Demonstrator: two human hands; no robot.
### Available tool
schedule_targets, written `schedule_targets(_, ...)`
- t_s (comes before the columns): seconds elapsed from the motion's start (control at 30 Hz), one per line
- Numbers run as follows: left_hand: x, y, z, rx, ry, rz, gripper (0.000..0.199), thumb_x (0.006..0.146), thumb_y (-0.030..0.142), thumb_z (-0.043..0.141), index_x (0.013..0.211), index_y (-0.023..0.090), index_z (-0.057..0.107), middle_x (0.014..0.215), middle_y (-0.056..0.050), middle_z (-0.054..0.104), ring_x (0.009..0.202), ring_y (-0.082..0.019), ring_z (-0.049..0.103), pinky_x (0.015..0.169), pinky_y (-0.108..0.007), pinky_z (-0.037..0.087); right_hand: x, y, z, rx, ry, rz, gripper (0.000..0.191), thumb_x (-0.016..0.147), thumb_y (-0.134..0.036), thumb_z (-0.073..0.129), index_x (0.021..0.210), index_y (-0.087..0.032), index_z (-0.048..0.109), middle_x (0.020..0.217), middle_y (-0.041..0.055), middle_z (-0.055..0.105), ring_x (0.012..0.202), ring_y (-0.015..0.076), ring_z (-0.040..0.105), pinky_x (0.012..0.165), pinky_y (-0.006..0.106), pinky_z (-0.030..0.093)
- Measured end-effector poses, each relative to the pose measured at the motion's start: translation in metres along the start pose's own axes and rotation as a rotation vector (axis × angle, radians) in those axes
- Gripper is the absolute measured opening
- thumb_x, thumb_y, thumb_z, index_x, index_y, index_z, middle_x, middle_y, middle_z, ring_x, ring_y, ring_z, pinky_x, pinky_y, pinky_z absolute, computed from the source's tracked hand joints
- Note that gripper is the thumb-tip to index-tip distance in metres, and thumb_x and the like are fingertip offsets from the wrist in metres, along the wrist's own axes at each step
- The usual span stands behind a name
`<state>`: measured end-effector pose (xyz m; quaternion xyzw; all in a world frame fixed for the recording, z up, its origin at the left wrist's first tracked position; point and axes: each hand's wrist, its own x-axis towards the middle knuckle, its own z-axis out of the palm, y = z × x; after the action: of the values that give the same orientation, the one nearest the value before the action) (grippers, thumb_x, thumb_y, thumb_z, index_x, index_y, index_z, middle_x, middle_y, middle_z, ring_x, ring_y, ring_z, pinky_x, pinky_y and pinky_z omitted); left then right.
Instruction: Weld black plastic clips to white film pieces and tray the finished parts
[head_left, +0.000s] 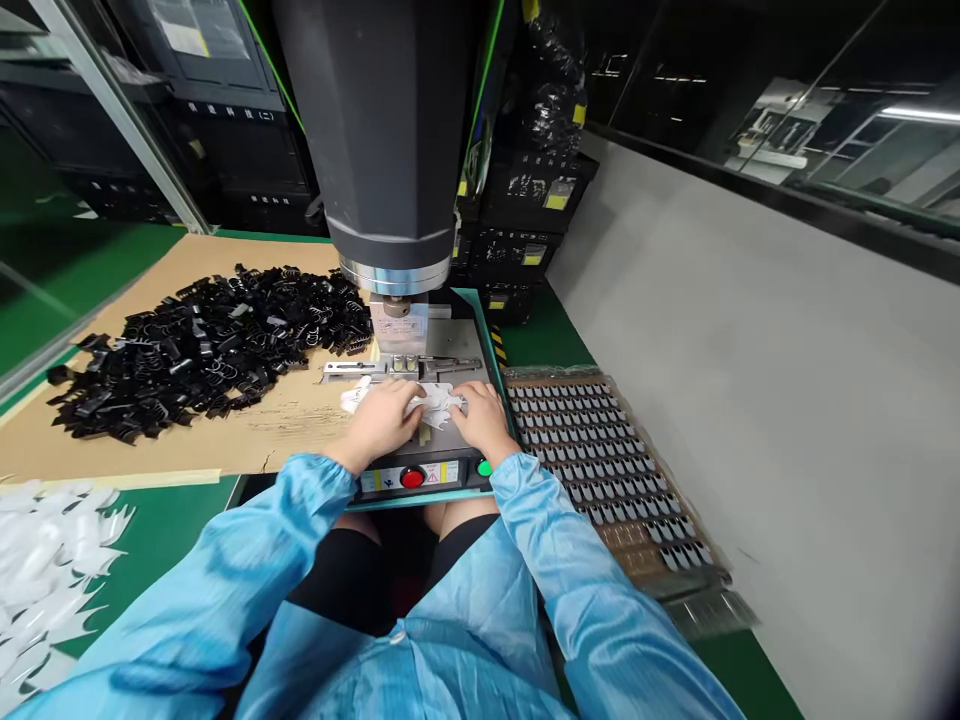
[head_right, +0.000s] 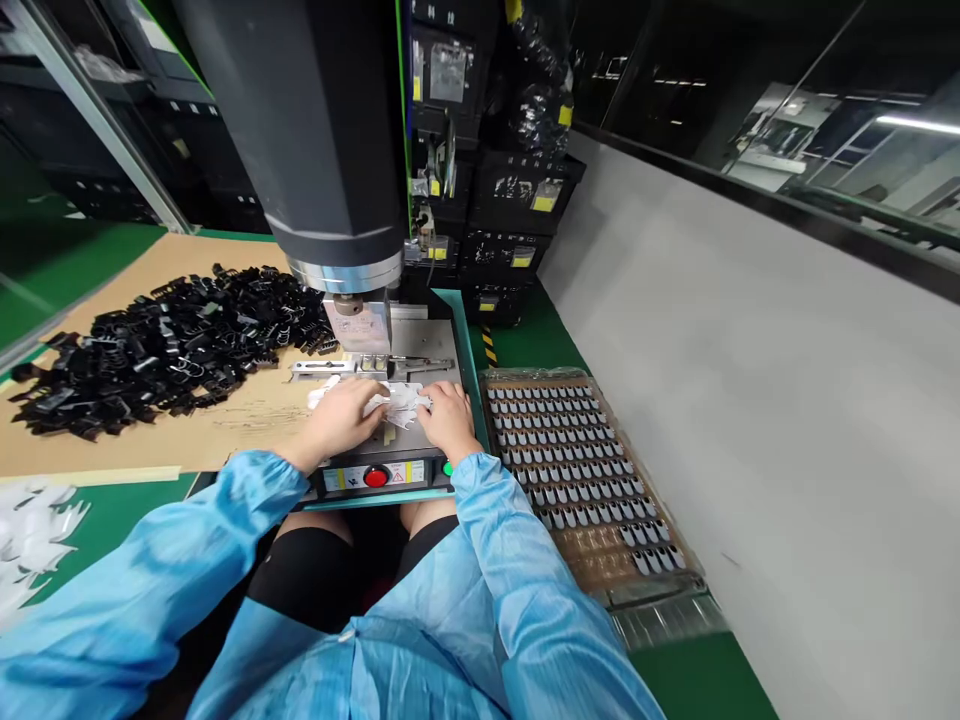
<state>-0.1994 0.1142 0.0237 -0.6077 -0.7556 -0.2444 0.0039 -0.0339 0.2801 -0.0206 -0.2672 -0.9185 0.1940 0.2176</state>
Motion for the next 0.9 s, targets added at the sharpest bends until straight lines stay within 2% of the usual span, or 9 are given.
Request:
schedule_targets(0.1, 0.035, 0.007, 0.015, 0.115, -0.081, 0.043, 0.025, 0.102, 0.033, 0.057, 0.120, 0.018, 0.067, 0.111, -0.015, 0.074, 0.107, -0.034, 0.066, 0.096, -0.045, 0.050, 0.000, 0.001, -0.001, -0.006, 0.000, 0.009, 0.017, 0.094, -0.026, 0.071, 0.111, -0.025, 0.070, 0.123, 0.0065, 0.069, 0.116, 0.0296, 0.056, 0.100, 0.044, 0.046)
schedule_targets(0.23, 0.056, 0.015, 0.030, 0.198, -0.178, 0.037, 0.026, 0.099, 0.028, 0.060, 0.121, 0.017, 0.068, 0.112, -0.016, 0.075, 0.107, -0.035, 0.067, 0.095, -0.045, 0.049, 0.001, 0.004, -0.001, -0.016, -0.007, 0.023, 0.013, 0.095, -0.026, 0.071, 0.108, -0.026, 0.067, 0.119, 0.0055, 0.070, 0.115, 0.0294, 0.057, 0.096, 0.043, 0.045)
schedule_targets(0.4, 0.069, 0.018, 0.035, 0.222, -0.218, 0.037, 0.024, 0.097, 0.025, 0.060, 0.118, 0.019, 0.071, 0.109, -0.015, 0.076, 0.109, -0.034, 0.068, 0.097, -0.044, 0.049, 0.001, 0.006, -0.002, 0.005, -0.004, 0.023, 0.009, 0.096, -0.024, 0.068, 0.103, -0.026, 0.064, 0.111, 0.0046, 0.071, 0.110, 0.0274, 0.059, 0.091, 0.040, 0.044)
schedule_targets(0.53, 0.079, 0.018, 0.036, 0.220, -0.277, 0.069, 0.030, 0.096, 0.026, 0.061, 0.123, 0.022, 0.074, 0.121, -0.014, 0.075, 0.113, -0.032, 0.068, 0.101, -0.043, 0.050, 0.002, 0.007, -0.003, 0.017, -0.009, 0.030, 0.005, 0.098, -0.022, 0.062, 0.097, -0.026, 0.063, 0.106, 0.0043, 0.071, 0.106, 0.0262, 0.061, 0.090, 0.038, 0.044)
schedule_targets(0.63, 0.085, 0.020, 0.035, 0.221, -0.332, 0.098, 0.030, 0.094, 0.025, 0.063, 0.119, 0.025, 0.078, 0.122, -0.013, 0.075, 0.116, -0.031, 0.068, 0.103, -0.042, 0.050, 0.003, 0.011, -0.002, 0.060, -0.002, 0.049, 0.006, 0.097, -0.020, 0.060, 0.097, -0.026, 0.062, 0.103, 0.0039, 0.073, 0.103, 0.0258, 0.064, 0.090, 0.038, 0.046)
schedule_targets(0.9, 0.088, 0.026, 0.034, 0.190, -0.344, 0.073, 0.025, 0.092, 0.029, 0.066, 0.111, 0.023, 0.082, 0.116, -0.015, 0.077, 0.114, -0.033, 0.070, 0.105, -0.044, 0.052, 0.002, 0.023, 0.001, 0.412, 0.104, 0.106, 0.006, 0.098, -0.023, 0.055, 0.095, -0.027, 0.057, 0.105, 0.0015, 0.077, 0.099, 0.0217, 0.073, 0.091, 0.036, 0.056)
